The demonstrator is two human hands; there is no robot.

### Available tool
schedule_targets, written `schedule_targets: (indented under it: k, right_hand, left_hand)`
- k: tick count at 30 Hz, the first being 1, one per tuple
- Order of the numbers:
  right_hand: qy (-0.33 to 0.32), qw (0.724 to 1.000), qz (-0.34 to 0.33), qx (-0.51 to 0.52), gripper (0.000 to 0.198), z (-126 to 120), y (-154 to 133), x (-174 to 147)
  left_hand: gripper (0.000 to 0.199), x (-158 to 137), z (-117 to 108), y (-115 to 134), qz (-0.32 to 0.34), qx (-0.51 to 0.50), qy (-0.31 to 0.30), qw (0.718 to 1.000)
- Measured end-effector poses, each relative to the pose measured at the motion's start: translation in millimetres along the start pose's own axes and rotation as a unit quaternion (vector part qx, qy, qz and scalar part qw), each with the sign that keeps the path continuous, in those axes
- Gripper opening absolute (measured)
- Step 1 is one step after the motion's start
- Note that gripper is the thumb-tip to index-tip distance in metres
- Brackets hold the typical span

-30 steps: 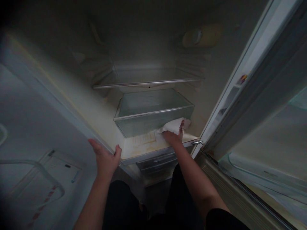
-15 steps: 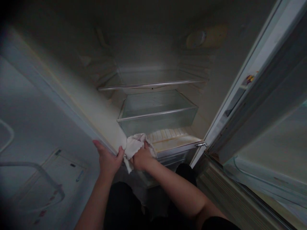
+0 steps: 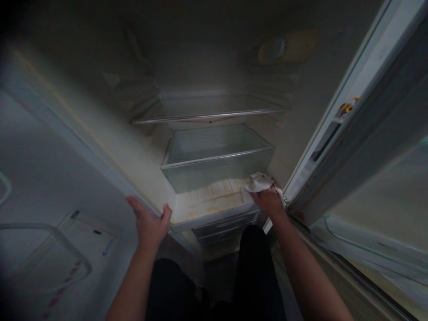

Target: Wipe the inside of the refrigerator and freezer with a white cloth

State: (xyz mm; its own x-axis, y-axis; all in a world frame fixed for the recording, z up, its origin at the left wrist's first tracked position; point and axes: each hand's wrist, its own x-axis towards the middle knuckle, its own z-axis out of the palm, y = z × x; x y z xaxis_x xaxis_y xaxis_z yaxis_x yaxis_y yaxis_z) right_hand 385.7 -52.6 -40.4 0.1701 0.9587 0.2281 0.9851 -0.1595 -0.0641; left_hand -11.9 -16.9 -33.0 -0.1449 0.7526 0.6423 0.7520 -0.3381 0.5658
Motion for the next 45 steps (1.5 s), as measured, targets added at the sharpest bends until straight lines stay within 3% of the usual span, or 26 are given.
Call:
schedule_targets:
  k: [3, 6, 11, 14, 18, 20, 22, 24, 25, 29, 32, 36, 41, 45]
  right_hand:
    - [0.0, 1.0, 0.01, -0.022, 0.051, -1, 7, -3]
    - [0.018, 0.999, 0.037, -0.023, 0.05, 3, -4, -7]
    - [0.095, 0.993, -0.047, 0.053, 0.05, 18, -27, -28]
    - [0.129, 0.983, -0.054, 0.12, 0.053, 25, -40, -52]
    - [0.113, 0.962, -0.047, 0.244, 0.056, 38, -58, -101]
    - [0.072, 0.946, -0.048, 0.314, 0.056, 50, -71, -137]
    - [0.039, 0.92, -0.034, 0.389, 0.057, 64, -87, -177]
    - [0.029, 0.881, 0.026, 0.472, 0.057, 76, -105, -216]
    - [0.031, 0.856, 0.068, 0.511, 0.057, 80, -113, -233]
    - [0.067, 0.768, 0.197, 0.606, 0.064, 74, -124, -279]
    - [0.097, 0.751, 0.221, 0.615, 0.071, 64, -111, -297]
    - [0.112, 0.747, 0.213, 0.619, 0.073, 65, -84, -304]
    - [0.102, 0.712, 0.156, 0.677, 0.066, 50, -51, -286]
    - [0.062, 0.739, 0.098, 0.664, 0.063, 18, -20, -271]
  left_hand:
    - [0.111, 0, 0, 2, 0.006, -0.003, 0.001, 1.0]
    - [0.108, 0, 1, 3, 0.012, -0.011, 0.006, 1.0]
    - [0.104, 4, 2, 1, 0.016, -0.028, 0.007, 0.999]
    - [0.102, 1, 1, 9, 0.051, -0.038, 0.018, 0.998]
    - [0.08, -44, 10, 32, 0.108, -0.043, 0.016, 0.993]
    - [0.065, -85, 20, 41, 0.143, -0.098, -0.064, 0.983]
    - [0.057, -128, 30, 46, 0.172, -0.194, -0.253, 0.932]
    - [0.051, -164, 38, 49, 0.137, -0.275, -0.445, 0.841]
    - [0.048, -177, 41, 51, 0.116, -0.289, -0.5, 0.808]
    - [0.041, -199, 42, 74, 0.104, -0.324, -0.596, 0.727]
    - [0.041, -203, 43, 97, 0.124, -0.36, -0.625, 0.682]
    - [0.049, -217, 51, 122, 0.098, -0.365, -0.617, 0.691]
    - [0.058, -227, 54, 162, 0.047, -0.411, -0.581, 0.701]
    - [0.064, -229, 53, 184, -0.026, -0.414, -0.542, 0.731]
